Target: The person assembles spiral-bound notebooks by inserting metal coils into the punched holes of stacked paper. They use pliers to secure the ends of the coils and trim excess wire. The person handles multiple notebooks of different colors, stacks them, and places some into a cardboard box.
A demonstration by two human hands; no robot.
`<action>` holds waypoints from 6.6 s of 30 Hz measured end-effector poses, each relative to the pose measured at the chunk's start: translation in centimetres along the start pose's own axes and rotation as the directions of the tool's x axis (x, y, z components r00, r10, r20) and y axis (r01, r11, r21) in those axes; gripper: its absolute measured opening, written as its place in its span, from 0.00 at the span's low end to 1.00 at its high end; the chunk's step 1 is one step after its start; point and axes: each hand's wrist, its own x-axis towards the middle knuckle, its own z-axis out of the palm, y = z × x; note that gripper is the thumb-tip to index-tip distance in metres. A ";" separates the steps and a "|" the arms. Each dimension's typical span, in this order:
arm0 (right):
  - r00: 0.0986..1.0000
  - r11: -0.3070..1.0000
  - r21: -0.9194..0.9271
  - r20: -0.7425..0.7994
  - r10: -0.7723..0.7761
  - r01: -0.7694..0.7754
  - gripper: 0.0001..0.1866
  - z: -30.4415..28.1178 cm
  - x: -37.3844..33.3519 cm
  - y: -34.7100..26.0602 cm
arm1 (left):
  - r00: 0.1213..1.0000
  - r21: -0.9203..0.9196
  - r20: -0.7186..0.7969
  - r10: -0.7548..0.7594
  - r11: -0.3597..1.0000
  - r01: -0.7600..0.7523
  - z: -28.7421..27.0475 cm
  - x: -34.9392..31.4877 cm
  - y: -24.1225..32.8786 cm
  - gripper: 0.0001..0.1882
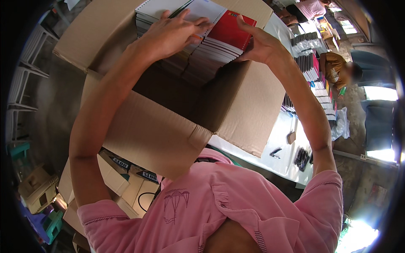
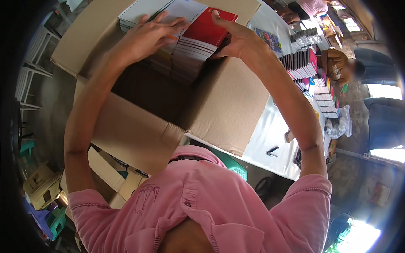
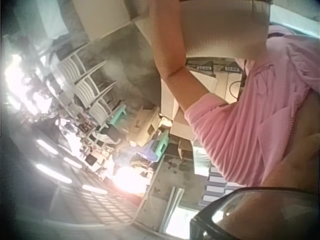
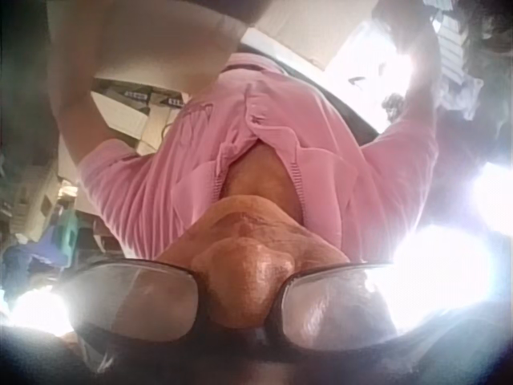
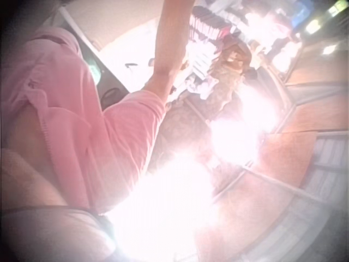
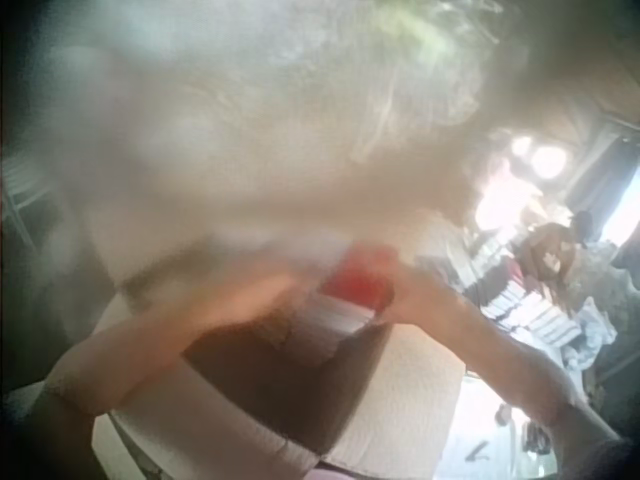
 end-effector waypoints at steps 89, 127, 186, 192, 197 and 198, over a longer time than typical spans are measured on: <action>0.991 0.953 0.274 0.050 0.122 -0.131 0.18 -1.7 2.6 1.9 | 0.720 0.301 -0.194 0.666 0.739 -0.603 3.8 2.1 4.4 0.33; 0.967 0.952 -0.200 -0.152 0.203 -0.231 0.39 0.0 0.6 -1.4 | 0.998 0.056 -0.050 0.035 0.998 -0.032 1.2 3.0 -3.6 0.25; 0.703 0.214 0.798 -0.600 0.383 0.564 0.36 -43.2 -10.4 32.7 | 0.989 -0.068 0.059 -0.135 0.988 0.139 1.3 2.7 -5.4 0.38; 0.683 0.385 0.836 -0.544 0.489 0.390 0.43 -43.5 -11.6 32.1 | 0.979 -0.105 0.054 -0.195 0.974 0.200 1.5 2.5 -4.5 0.39; 0.833 0.614 0.740 -0.502 0.234 0.274 0.41 -46.6 -13.7 34.1 | 0.982 -0.091 0.059 -0.178 0.979 0.183 1.4 2.7 -4.9 0.40; 0.888 0.714 0.657 -0.446 0.112 0.240 0.39 -46.4 -14.7 32.5 | 0.975 -0.094 0.067 -0.210 0.972 0.215 1.3 2.2 -5.0 0.40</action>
